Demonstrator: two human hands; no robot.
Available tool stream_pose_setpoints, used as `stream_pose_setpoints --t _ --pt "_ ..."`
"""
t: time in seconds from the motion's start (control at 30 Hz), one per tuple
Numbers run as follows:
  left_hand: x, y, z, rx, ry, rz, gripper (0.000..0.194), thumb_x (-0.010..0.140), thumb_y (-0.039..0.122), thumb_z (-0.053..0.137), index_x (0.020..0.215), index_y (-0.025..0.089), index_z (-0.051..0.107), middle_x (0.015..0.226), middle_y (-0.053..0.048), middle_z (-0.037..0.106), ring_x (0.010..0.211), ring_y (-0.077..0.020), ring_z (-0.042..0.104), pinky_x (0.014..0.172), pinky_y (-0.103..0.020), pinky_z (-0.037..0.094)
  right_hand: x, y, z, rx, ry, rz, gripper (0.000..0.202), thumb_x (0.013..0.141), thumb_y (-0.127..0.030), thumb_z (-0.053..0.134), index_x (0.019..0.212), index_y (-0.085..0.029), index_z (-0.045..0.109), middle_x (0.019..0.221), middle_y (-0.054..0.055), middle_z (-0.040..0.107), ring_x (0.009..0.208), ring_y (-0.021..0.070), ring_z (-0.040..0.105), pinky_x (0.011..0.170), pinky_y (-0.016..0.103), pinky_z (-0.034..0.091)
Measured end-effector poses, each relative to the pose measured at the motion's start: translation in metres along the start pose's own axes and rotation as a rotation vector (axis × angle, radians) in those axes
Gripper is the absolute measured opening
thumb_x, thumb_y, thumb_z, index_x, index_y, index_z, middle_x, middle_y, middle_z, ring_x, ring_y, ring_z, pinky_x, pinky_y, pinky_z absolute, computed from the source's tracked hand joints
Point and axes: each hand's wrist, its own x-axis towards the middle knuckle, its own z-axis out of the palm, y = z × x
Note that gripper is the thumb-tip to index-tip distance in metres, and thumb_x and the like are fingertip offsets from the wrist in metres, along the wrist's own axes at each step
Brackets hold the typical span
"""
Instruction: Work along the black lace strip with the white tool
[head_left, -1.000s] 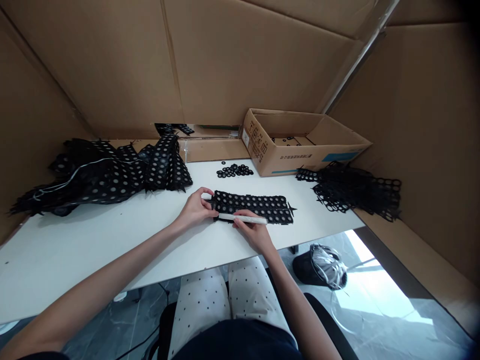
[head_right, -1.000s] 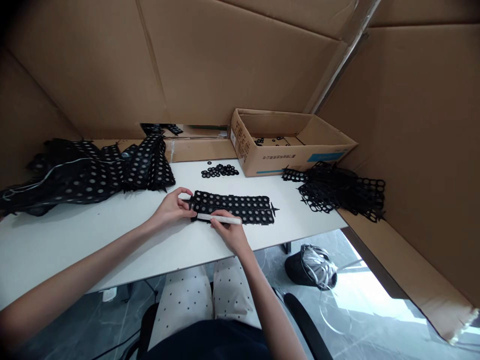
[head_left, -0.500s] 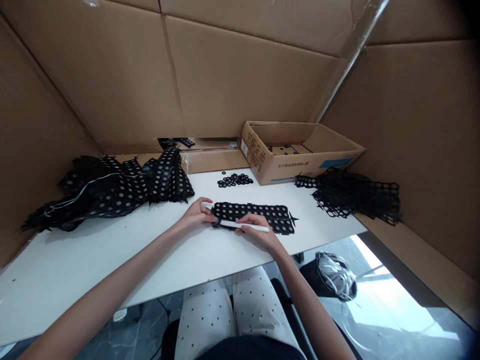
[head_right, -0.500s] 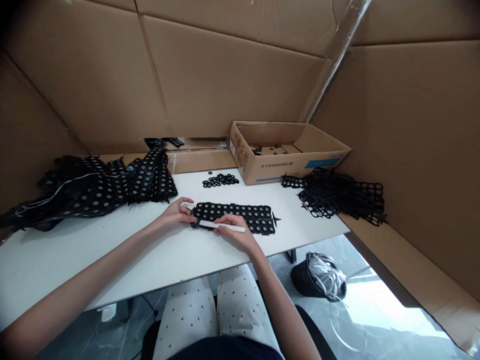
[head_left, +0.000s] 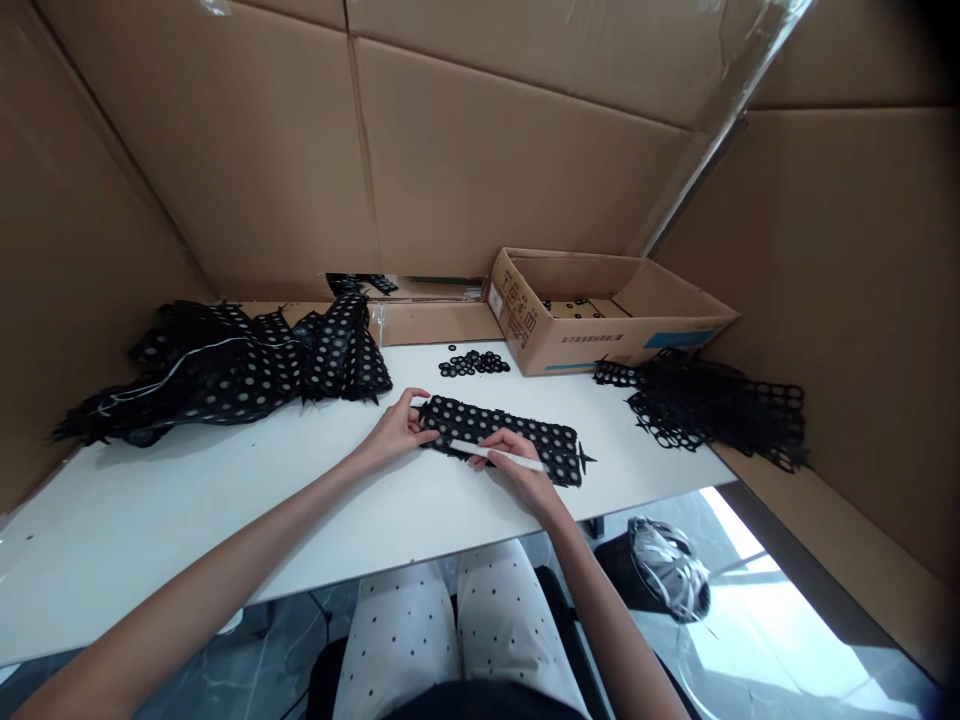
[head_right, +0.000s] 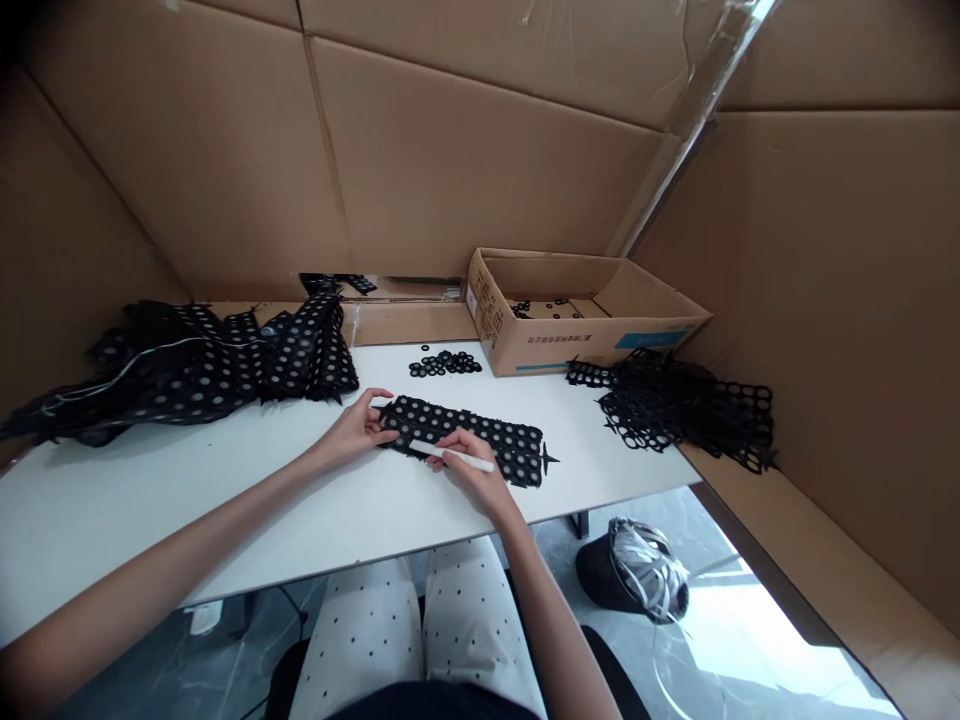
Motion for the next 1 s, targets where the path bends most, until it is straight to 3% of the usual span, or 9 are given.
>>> stream_pose_setpoints --t 0.27,0.57,0.83,1.0 --pt "0.0017 0.0053 0.0022 -0.273 0.06 -0.099 0.058 0.06 0.027 0.074 0.107 0.019 0.04 0.054 0.009 0.051 0.049 -0.0102 0.052 0.05 -0.02 0.037 -0.0027 -0.0024 0.002 -0.116 0.012 0.022 0.019 0.083 -0.034 0.055 0.092 -0.017 0.057 0.081 0.006 0.068 0.079 0.019 0.063 0.078 0.033 0.046" --pt "0.0065 0.0066 0.0034 -0.43 0.158 -0.184 0.052 0.052 0.025 0.079 0.092 0.018 0.046 0.047 0.009 0.053 0.043 -0.0097 0.05 0.049 -0.021 0.039 -0.0048 -0.008 0.0063 -0.538 -0.032 0.002 0.027 0.088 -0.039 0.046 0.101 -0.02 0.06 0.053 -0.003 0.05 0.05 0.0123 0.042 0.05 0.024 0.032" --pt "0.006 0.0039 0.0035 -0.478 0.142 -0.197 0.049 0.052 0.023 0.079 0.087 0.018 0.044 0.046 0.009 0.052 0.043 -0.0092 0.05 0.049 -0.021 0.039 0.0019 -0.0018 0.0054 -0.705 -0.047 -0.003 0.028 0.086 -0.039 0.049 0.105 -0.024 0.062 0.074 0.002 0.064 0.067 0.0181 0.055 0.063 0.027 0.039" --pt "0.0052 0.0007 0.0058 -0.439 0.114 -0.162 0.046 0.056 0.026 0.077 0.086 0.019 0.042 0.049 0.008 0.053 0.045 -0.0097 0.05 0.05 -0.022 0.04 0.0042 0.001 0.0065 -0.73 -0.051 -0.019 0.027 0.086 -0.038 0.049 0.103 -0.022 0.063 0.073 0.002 0.064 0.065 0.0179 0.055 0.061 0.026 0.038"
